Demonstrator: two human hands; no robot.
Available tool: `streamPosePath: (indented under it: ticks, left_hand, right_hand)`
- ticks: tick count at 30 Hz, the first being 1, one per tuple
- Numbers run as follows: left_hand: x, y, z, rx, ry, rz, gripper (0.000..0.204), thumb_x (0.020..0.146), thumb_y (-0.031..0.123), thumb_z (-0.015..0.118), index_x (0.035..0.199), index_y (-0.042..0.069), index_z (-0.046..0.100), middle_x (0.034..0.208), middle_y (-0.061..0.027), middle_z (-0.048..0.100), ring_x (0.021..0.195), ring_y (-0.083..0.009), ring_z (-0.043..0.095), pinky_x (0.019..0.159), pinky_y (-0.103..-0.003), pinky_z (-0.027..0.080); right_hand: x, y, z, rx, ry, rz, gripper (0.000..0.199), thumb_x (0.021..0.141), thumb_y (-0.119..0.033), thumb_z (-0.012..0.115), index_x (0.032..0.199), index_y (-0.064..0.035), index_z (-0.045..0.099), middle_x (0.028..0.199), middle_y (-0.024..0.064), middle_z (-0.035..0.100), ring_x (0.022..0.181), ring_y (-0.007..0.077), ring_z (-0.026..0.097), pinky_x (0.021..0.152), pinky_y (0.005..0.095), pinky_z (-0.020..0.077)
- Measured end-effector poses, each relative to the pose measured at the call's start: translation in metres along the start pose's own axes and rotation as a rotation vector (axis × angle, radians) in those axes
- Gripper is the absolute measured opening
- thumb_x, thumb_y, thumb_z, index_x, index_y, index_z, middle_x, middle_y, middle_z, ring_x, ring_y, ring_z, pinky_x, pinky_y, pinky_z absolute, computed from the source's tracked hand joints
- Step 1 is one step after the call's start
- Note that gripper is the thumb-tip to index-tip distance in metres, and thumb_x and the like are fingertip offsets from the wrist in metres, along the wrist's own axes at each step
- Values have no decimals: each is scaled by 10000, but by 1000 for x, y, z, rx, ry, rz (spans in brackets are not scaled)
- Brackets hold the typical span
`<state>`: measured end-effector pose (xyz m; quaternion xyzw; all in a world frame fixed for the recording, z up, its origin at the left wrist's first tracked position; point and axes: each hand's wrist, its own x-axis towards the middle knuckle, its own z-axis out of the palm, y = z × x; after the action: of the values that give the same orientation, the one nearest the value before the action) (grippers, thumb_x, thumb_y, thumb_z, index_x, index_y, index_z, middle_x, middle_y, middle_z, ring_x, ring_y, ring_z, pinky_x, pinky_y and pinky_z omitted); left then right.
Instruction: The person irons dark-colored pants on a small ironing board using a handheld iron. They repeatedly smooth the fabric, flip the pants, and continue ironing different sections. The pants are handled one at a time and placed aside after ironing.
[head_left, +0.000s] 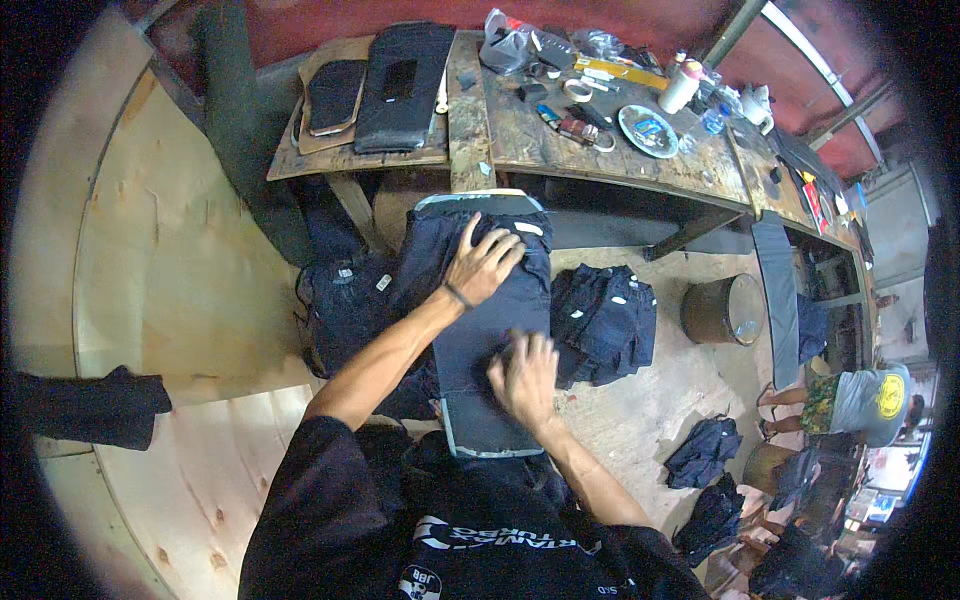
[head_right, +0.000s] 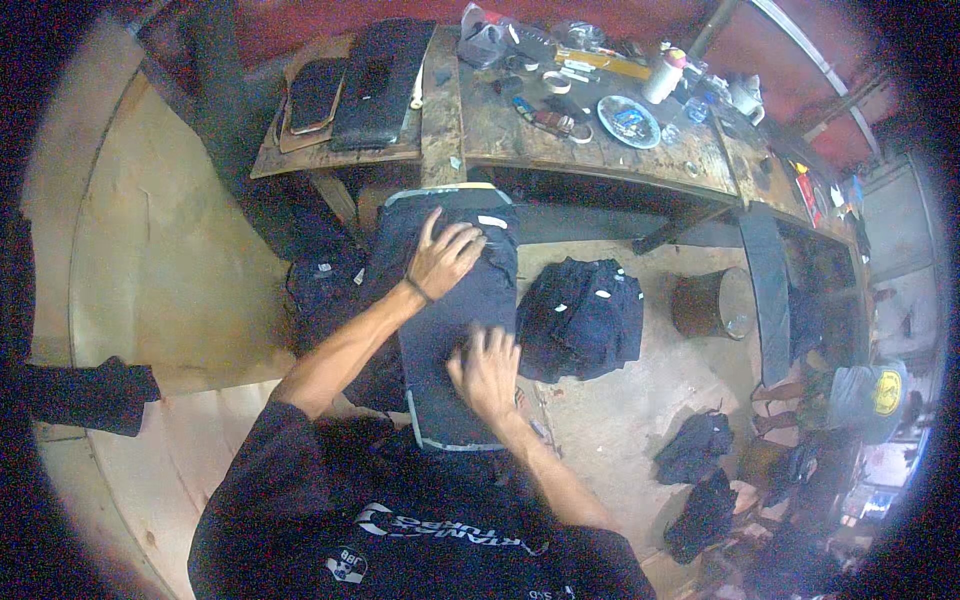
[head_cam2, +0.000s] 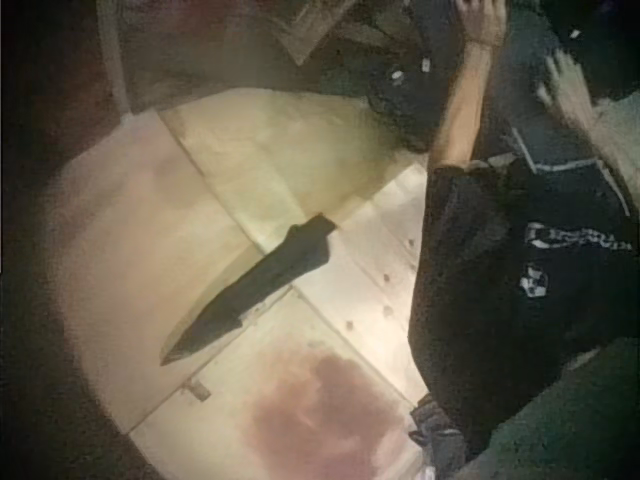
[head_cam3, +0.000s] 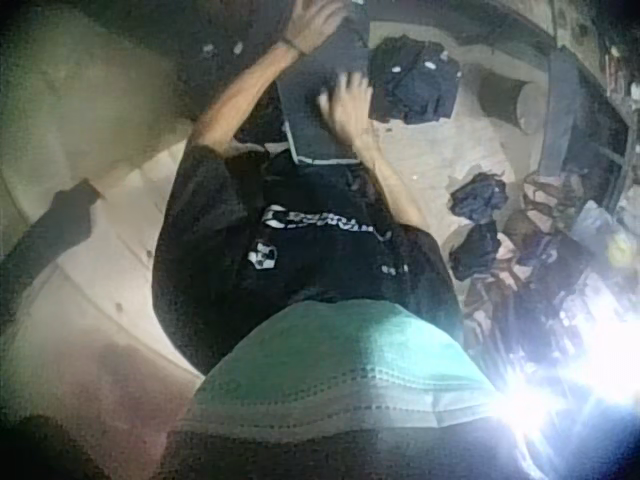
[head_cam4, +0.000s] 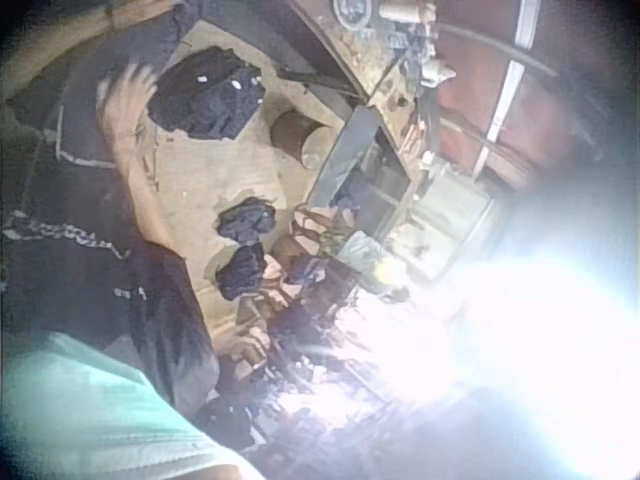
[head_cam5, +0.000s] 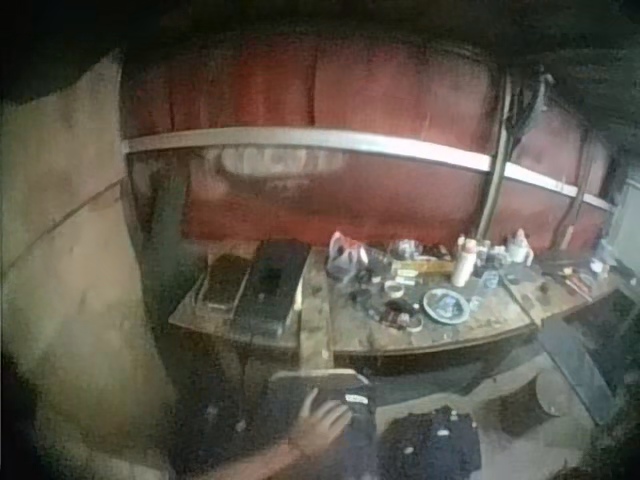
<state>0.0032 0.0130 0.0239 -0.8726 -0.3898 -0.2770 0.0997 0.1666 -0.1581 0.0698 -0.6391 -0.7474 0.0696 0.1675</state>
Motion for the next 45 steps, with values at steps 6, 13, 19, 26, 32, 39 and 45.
streamPosePath:
  ticks: [6,13,19,26,32,39,45]
  left_hand:
    - [-13,-33,15,-249,-165,-541,1301,796,643,823,1749,120,110,1800,-246,114,1677,-400,87,1306,-699,79]
    - [17,-82,32,-304,-450,-496,1074,624,810,841,1439,146,622,1526,-170,513,1437,-369,440,1151,-624,304]
    - [34,-98,40,-229,-429,-455,1085,561,913,779,1301,119,757,1423,-130,650,1364,-347,506,1113,-578,328]
    - [31,-97,46,-144,-412,-439,850,632,832,806,1149,158,834,1313,-25,737,1276,-269,565,1029,-547,368]
    - [34,-93,42,-138,-419,-486,795,599,790,844,1087,162,846,1205,-19,747,1217,-252,585,978,-520,385]
    - [35,-92,41,-92,-375,-484,724,592,755,875,1005,161,845,1075,-13,734,1128,-233,596,936,-483,382]
    - [44,-95,36,-91,-512,-489,766,590,802,855,1000,155,861,1127,-28,764,1175,-222,596,967,-490,376]
  right_hand:
    - [-36,-13,31,126,-69,-101,669,816,-537,875,1257,-63,710,1080,129,669,1022,331,606,826,475,481]
    - [86,-15,58,270,-402,-415,644,795,-484,882,1187,2,723,1070,170,685,1020,409,622,975,522,511]
    - [108,-26,71,301,-413,-248,673,715,-455,912,1203,-33,720,1126,192,670,1171,441,591,1096,579,462]
    - [21,19,76,335,-558,-457,617,729,-444,924,1180,-55,761,1169,158,689,1184,392,638,1130,568,463]
    - [21,14,62,407,-304,-450,469,781,-350,918,1107,-54,754,1035,130,676,996,318,676,1026,517,529]
    - [46,22,45,540,-635,-468,671,653,-443,970,1167,-67,758,1078,160,704,1129,381,619,1038,537,488]
    - [40,41,49,332,-213,-361,698,648,-484,972,1121,-28,737,1112,192,685,1135,429,625,1054,577,510]
